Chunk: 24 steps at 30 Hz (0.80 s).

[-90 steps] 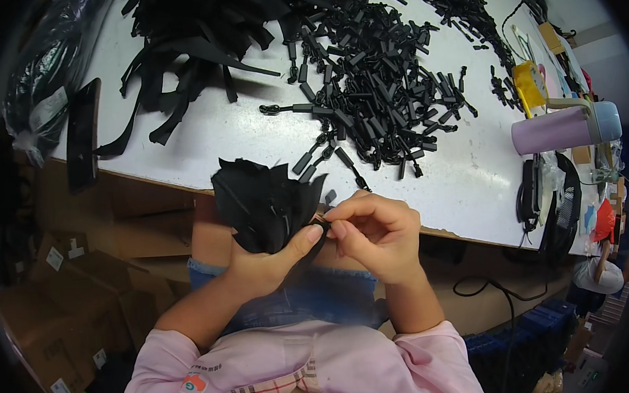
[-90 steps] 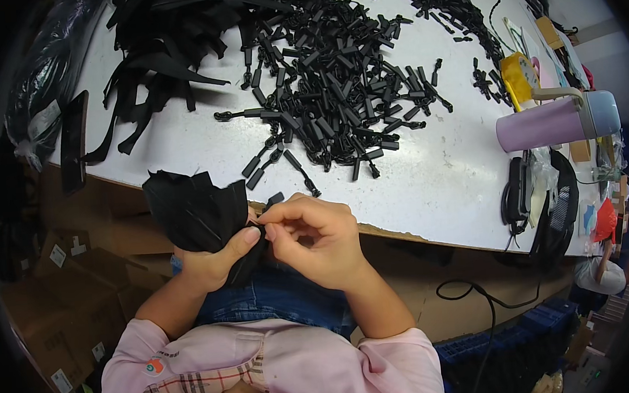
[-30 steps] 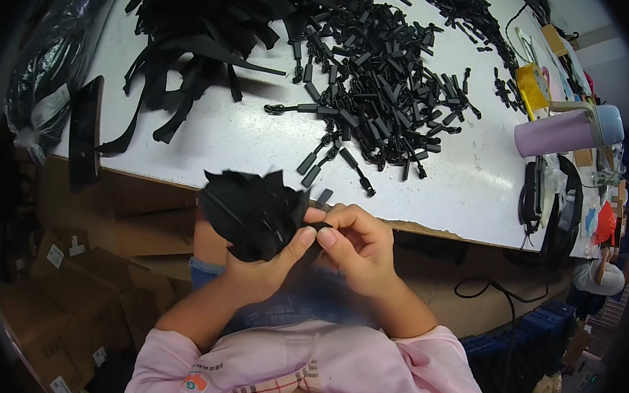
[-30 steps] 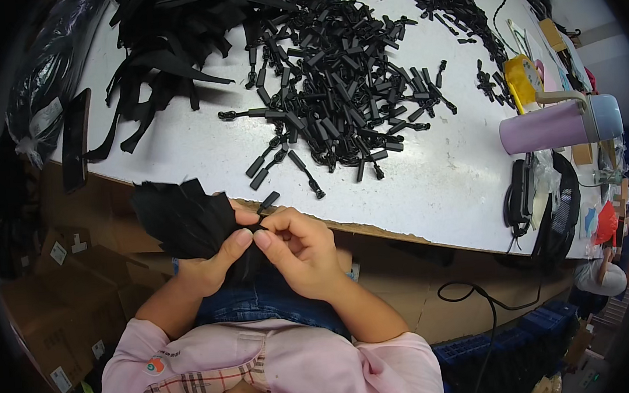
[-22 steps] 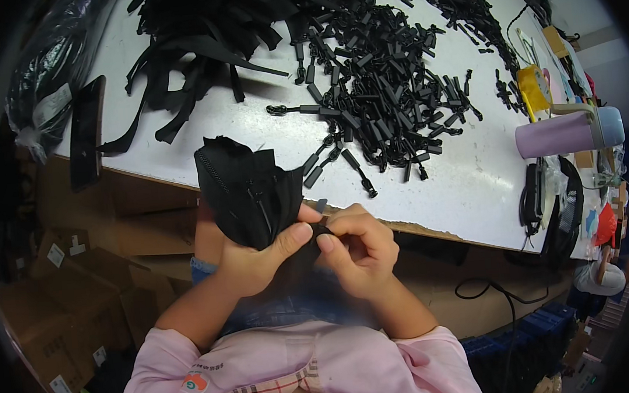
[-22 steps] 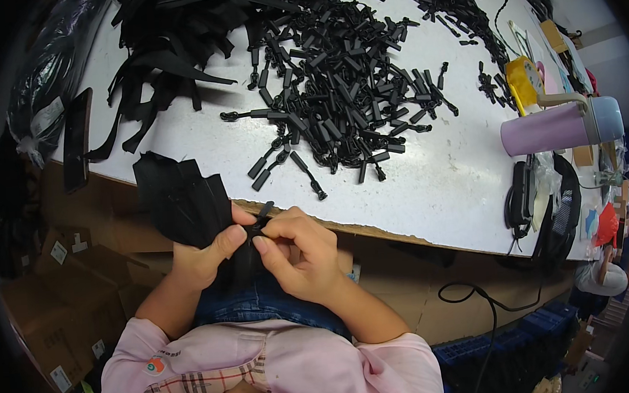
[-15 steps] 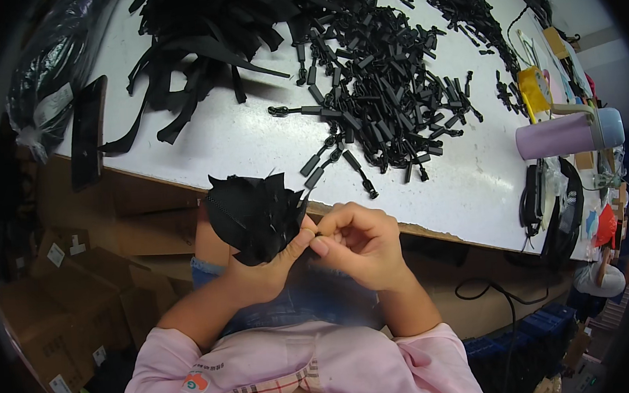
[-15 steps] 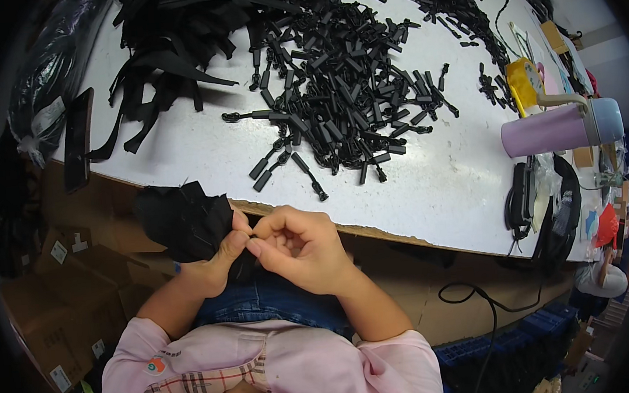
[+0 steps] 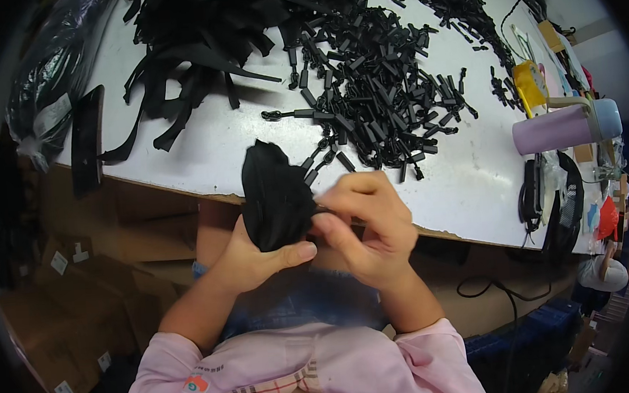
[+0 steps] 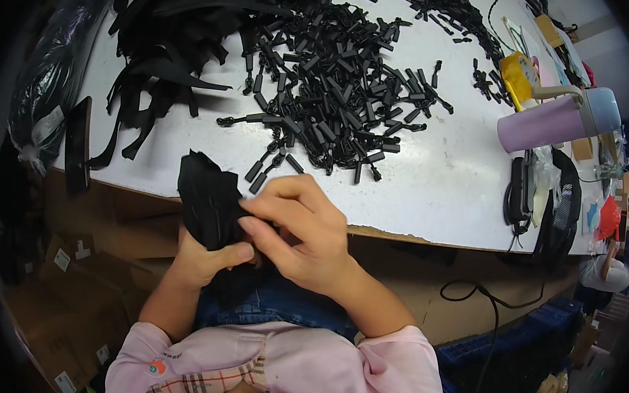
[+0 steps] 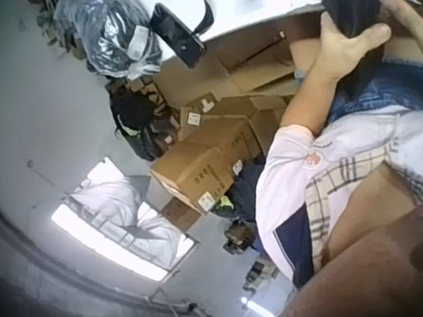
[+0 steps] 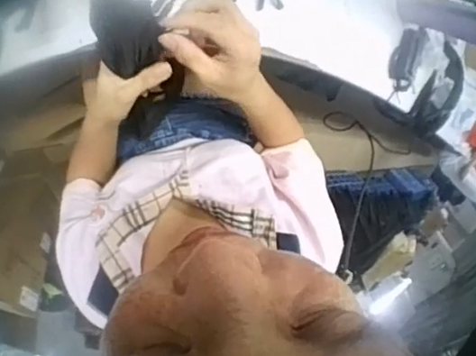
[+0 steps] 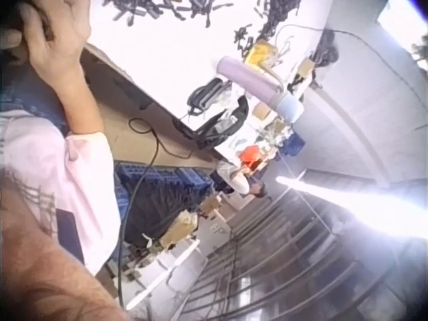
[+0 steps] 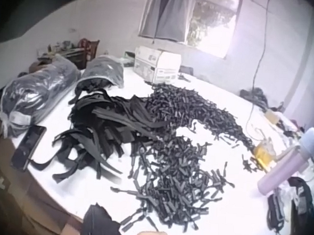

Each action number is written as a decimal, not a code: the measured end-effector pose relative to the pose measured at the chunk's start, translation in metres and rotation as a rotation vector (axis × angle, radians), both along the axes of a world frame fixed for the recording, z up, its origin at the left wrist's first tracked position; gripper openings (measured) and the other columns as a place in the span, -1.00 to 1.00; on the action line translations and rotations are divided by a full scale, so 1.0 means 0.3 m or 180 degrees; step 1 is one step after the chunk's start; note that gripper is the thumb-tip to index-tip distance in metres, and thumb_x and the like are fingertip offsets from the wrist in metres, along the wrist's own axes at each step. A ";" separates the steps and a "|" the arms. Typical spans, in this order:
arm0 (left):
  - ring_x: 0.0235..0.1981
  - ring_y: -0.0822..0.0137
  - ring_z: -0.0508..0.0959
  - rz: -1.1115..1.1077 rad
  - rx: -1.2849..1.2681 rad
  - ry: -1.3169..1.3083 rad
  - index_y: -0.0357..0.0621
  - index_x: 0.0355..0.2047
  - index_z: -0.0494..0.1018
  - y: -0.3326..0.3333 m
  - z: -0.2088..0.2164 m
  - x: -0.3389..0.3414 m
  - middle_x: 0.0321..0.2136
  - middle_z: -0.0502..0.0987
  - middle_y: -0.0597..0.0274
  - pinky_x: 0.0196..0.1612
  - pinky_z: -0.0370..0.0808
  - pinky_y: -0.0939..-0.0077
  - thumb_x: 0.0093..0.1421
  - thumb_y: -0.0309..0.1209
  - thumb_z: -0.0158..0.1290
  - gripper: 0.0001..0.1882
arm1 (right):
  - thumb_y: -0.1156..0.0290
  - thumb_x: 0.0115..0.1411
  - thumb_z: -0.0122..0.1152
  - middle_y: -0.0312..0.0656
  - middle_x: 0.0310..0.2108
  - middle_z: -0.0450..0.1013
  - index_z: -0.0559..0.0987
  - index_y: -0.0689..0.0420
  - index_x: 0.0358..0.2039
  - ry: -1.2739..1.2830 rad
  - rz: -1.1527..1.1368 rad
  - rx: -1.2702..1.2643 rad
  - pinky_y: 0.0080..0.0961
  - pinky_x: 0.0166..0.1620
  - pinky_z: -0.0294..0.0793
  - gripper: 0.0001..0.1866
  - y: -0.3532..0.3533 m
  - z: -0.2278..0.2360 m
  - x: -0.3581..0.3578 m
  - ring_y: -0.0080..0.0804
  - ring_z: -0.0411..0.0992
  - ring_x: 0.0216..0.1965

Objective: Assembling plastic clips onto black fabric straps at a workbench.

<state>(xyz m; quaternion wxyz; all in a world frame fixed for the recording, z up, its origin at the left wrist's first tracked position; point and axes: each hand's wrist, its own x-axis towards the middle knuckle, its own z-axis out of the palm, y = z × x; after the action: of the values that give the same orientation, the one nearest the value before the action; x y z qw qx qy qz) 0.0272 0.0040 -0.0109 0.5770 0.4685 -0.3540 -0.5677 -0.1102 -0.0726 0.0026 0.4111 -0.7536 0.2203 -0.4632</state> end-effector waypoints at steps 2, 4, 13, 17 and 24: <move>-0.52 0.55 0.35 -0.0256 0.0574 0.0338 -0.23 -0.32 0.35 0.005 -0.004 0.018 -0.53 0.35 0.35 -0.50 0.31 0.72 -0.17 -0.32 0.20 -0.59 | 0.63 -0.16 0.18 -0.23 -0.51 0.32 0.48 0.26 -0.38 -0.0074 0.0026 0.0179 -0.79 -0.63 0.19 -0.76 0.003 -0.009 -0.023 -0.65 0.24 -0.62; -0.52 0.55 0.34 -0.0172 0.0457 0.0413 -0.22 -0.34 0.35 0.007 -0.007 0.011 -0.52 0.35 0.35 -0.50 0.30 0.72 -0.15 -0.33 0.18 -0.62 | 0.63 -0.09 0.13 -0.21 -0.54 0.35 0.47 0.29 -0.46 -0.0297 0.0096 0.0653 -0.82 -0.63 0.20 -0.89 0.024 -0.015 -0.026 -0.68 0.28 -0.62; -0.50 0.52 0.36 0.0352 -0.0393 -0.0911 -0.21 -0.42 0.35 0.016 0.018 -0.055 -0.54 0.34 0.34 -0.44 0.30 0.68 -0.02 -0.47 0.04 -0.85 | 0.56 0.00 0.07 -0.25 -0.61 0.35 0.42 0.30 -0.50 -0.0351 0.0480 0.2159 -0.84 -0.68 0.15 -0.93 0.089 -0.040 -0.050 -0.72 0.24 -0.70; -0.54 0.36 0.40 0.0268 -0.2147 -0.2107 -0.23 -0.39 0.41 -0.004 -0.034 -0.023 -0.52 0.41 0.22 -0.50 0.36 0.60 -0.15 -0.55 0.03 -0.77 | 0.59 0.01 0.03 -0.25 -0.64 0.31 0.39 0.30 -0.51 -0.0845 0.0865 0.3128 -0.80 -0.72 0.09 -0.96 0.100 -0.055 -0.070 -0.73 0.16 -0.74; -0.50 0.37 0.40 0.0156 -0.2380 -0.1991 -0.21 -0.35 0.40 -0.004 -0.063 -0.045 -0.50 0.40 0.22 -0.46 0.35 0.61 -0.12 -0.55 0.00 -0.76 | 0.62 0.00 0.00 -0.30 -0.68 0.25 0.35 0.29 -0.57 -0.1636 0.1105 0.4232 -0.77 -0.75 0.01 -0.94 0.119 -0.053 -0.080 -0.74 0.07 -0.77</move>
<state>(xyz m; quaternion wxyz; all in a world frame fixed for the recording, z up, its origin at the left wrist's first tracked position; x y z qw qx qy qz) 0.0136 0.0026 -0.0297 0.5848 0.3856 -0.6790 -0.2199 -0.1343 -0.0369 -0.0133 0.8877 -0.2365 0.2289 -0.3220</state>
